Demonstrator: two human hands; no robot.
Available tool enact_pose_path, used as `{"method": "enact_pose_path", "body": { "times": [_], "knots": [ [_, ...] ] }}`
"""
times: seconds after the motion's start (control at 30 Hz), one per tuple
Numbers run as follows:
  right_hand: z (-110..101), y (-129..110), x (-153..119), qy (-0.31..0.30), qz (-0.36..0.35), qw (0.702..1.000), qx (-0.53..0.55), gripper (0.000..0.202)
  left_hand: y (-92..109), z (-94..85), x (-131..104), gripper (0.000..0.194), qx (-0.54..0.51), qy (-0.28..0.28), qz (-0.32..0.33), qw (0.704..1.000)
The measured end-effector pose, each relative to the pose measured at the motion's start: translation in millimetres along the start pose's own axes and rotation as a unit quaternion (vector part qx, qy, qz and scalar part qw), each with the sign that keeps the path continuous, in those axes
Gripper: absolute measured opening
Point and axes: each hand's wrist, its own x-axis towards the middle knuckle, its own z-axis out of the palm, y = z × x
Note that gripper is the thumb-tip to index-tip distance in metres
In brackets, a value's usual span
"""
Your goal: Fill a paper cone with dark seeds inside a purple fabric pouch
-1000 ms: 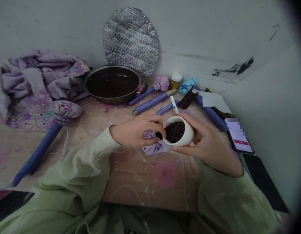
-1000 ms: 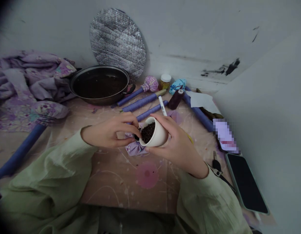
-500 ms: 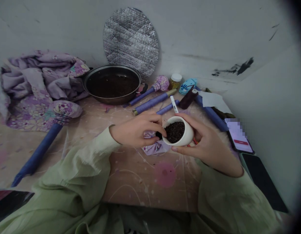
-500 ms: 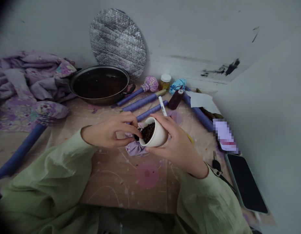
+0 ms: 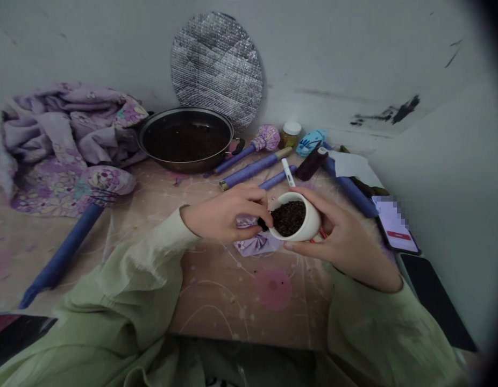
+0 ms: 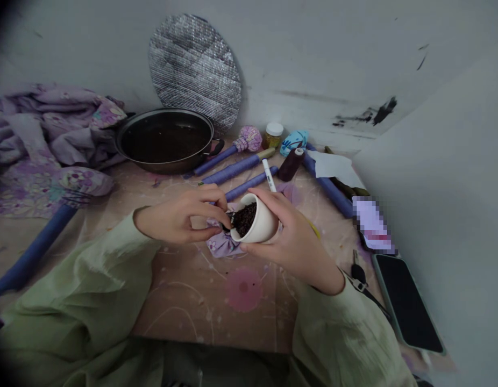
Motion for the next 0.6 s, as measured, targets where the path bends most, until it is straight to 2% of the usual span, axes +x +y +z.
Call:
{"method": "enact_pose_path", "body": {
  "times": [0.27,0.47,0.6],
  "knots": [
    [0.0,-1.5,0.8,0.000,0.004,1.000,0.000,0.075,0.2,1.9,-0.2,0.015,-0.005,-0.041,0.010,0.999],
    [0.1,-1.3,0.1,0.000,-0.003,1.000,-0.003,0.076,-2.3,-1.4,-1.4,0.016,0.030,-0.029,-0.028,0.999],
    [-0.1,-2.0,0.2,0.001,0.000,1.000,-0.006,0.075,-2.8,-1.4,-1.3,0.015,0.035,0.000,-0.033,0.999]
  ]
}}
